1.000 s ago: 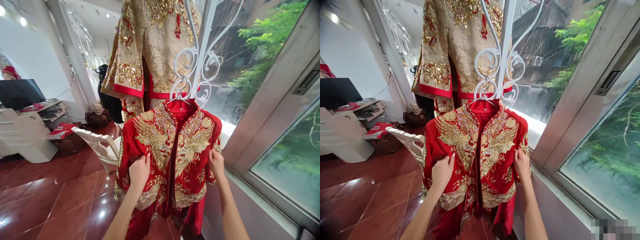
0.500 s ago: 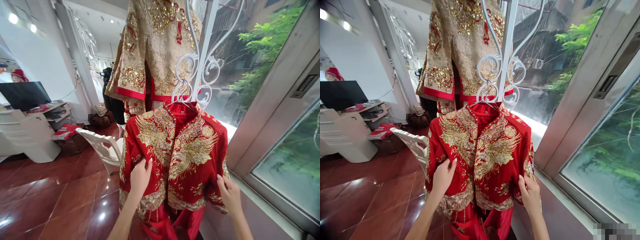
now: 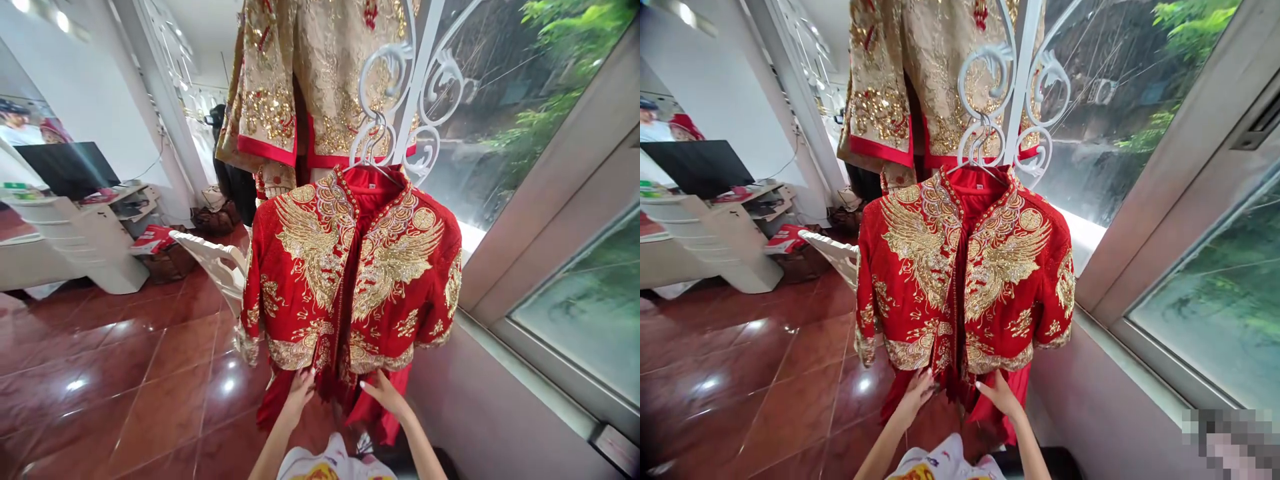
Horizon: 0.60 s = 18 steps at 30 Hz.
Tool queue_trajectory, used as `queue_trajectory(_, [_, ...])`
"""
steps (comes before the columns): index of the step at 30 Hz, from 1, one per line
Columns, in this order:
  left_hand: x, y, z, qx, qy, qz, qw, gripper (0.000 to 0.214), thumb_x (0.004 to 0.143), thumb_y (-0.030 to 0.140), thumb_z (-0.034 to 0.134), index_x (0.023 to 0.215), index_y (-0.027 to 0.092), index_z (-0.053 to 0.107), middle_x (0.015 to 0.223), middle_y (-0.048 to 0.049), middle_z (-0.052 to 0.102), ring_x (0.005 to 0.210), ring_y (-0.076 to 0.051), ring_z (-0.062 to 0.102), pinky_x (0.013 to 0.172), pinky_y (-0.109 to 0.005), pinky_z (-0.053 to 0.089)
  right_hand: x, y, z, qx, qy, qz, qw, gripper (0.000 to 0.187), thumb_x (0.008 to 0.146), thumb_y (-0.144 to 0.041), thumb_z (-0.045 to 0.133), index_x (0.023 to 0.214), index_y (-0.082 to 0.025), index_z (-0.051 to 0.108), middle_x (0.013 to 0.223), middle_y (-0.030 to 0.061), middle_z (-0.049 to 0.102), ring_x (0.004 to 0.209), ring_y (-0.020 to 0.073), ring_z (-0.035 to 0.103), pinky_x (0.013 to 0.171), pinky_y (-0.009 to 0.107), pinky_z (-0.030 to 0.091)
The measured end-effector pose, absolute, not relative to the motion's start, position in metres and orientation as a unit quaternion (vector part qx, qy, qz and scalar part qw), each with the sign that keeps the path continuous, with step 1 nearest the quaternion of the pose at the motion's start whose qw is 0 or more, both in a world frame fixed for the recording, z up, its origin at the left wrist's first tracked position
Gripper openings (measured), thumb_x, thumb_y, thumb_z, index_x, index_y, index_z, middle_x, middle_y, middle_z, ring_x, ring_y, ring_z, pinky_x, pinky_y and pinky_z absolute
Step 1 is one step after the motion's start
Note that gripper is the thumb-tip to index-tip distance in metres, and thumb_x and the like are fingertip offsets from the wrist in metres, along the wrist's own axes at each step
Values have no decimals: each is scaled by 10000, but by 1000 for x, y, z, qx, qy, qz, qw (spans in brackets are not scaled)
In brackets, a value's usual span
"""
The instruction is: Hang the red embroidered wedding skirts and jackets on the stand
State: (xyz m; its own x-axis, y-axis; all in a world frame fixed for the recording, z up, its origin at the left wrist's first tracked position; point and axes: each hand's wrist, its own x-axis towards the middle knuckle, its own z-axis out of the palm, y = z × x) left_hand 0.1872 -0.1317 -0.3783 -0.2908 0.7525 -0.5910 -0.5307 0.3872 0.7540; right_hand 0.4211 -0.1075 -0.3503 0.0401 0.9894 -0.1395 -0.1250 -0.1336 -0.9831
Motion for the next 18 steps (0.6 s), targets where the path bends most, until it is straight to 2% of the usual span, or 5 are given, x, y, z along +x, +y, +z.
queue_trajectory(2, [186,-126,-380,70,544,608,573,190,692,287,685,811,248,542,925,-21,653,1001,-167,605,832,-280,467,411,-111,-361,-489,-345,601,529,356,484,-360,810,746,-195,635,850,48,694,804,213,646,653,289,499])
queue_trajectory(4, [184,-123,-373,57,503,651,566,136,717,271,652,804,242,552,939,-10,658,1023,-137,594,868,-248,455,405,-113,-366,-467,-276,635,550,382,525,-400,791,805,-197,628,875,41,691,839,204,644,700,297,503])
queue_trajectory(10, [199,-139,-351,85,410,669,614,315,560,232,749,841,148,633,856,-53,692,820,-186,646,813,-317,501,391,-133,-359,-425,-202,689,552,368,509,-274,814,819,-166,649,844,42,698,787,193,652,757,306,505])
queue_trajectory(15, [229,-150,-336,85,398,666,626,314,535,152,711,830,193,609,854,0,689,797,-158,631,787,-296,493,371,-153,-338,-433,-207,693,538,456,521,-234,808,947,-178,655,952,52,696,885,212,642,785,315,503])
queue_trajectory(18, [238,-153,-327,81,403,646,644,288,553,138,673,821,203,592,804,20,676,740,-136,619,722,-269,490,364,-158,-330,-428,-220,687,544,393,534,-266,801,886,-162,662,878,55,702,807,209,646,755,322,505])
